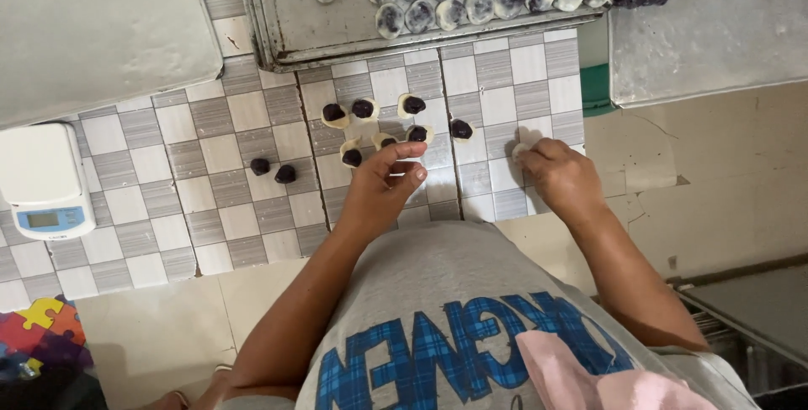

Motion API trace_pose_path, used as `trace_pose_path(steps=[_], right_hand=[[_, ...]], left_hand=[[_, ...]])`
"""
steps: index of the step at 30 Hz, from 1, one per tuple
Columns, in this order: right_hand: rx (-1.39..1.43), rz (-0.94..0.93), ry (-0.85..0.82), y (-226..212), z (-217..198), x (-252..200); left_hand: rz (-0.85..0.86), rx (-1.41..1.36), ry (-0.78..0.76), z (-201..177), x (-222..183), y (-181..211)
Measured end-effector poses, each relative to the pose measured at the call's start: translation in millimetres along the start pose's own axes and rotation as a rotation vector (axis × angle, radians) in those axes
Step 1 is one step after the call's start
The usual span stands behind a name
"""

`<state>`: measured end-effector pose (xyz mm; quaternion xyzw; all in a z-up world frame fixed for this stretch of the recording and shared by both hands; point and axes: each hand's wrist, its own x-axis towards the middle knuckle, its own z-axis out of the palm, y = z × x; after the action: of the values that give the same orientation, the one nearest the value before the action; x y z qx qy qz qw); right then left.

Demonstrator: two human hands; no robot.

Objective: Wrapping dark filling into light-colored dough and arranging the finished pieces on a metal baking tray in a bakery.

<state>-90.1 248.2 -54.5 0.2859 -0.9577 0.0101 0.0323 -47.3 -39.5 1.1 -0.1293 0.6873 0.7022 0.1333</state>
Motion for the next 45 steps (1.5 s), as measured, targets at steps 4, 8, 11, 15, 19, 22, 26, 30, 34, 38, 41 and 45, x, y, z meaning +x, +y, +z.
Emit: trace_pose_path(steps=[4,8,11,15,19,22,26,30,34,38,41,45], right_hand=[[0.225,0.113,-0.041,4,-13,10],[0.289,0.139,0.264,18,8,33],[0.123,0.083,0.366,3,19,55],[0.161,0.154,0.227,-6,24,60],[0.228,0.184,0.134,0,23,60],[0.26,0.181,0.137,-1,11,66],[0.475,0.12,-0.171,-24,-3,84],[0.375,0.167,-0.35,-40,22,85],[0.403,0.223,-0.366,-38,30,87],[0.387,0.057,-0.309,-39,16,84],[0.433,-0.001,-0.309,-39,4,82],[0.545,-0.114,-0.143,-35,3,74]], left_hand=[[0.016,0.01,0.012,1,-2,-5],[0.037,0.022,0.033,4,-3,-11],[0.046,0.038,0.042,8,-8,-8],[0.057,0.059,0.075,8,-15,-6],[0.061,0.045,0.101,6,-19,-11],[0.035,0.056,0.124,7,-23,-11],[0.017,0.059,0.118,11,-22,-10],[-0.01,0.051,0.109,13,-23,-5],[0.009,0.071,0.13,11,-22,-12],[0.02,0.073,0.115,12,-18,-10],[0.043,0.092,0.096,13,-13,-9],[0.125,0.183,0.046,17,-4,-3]])
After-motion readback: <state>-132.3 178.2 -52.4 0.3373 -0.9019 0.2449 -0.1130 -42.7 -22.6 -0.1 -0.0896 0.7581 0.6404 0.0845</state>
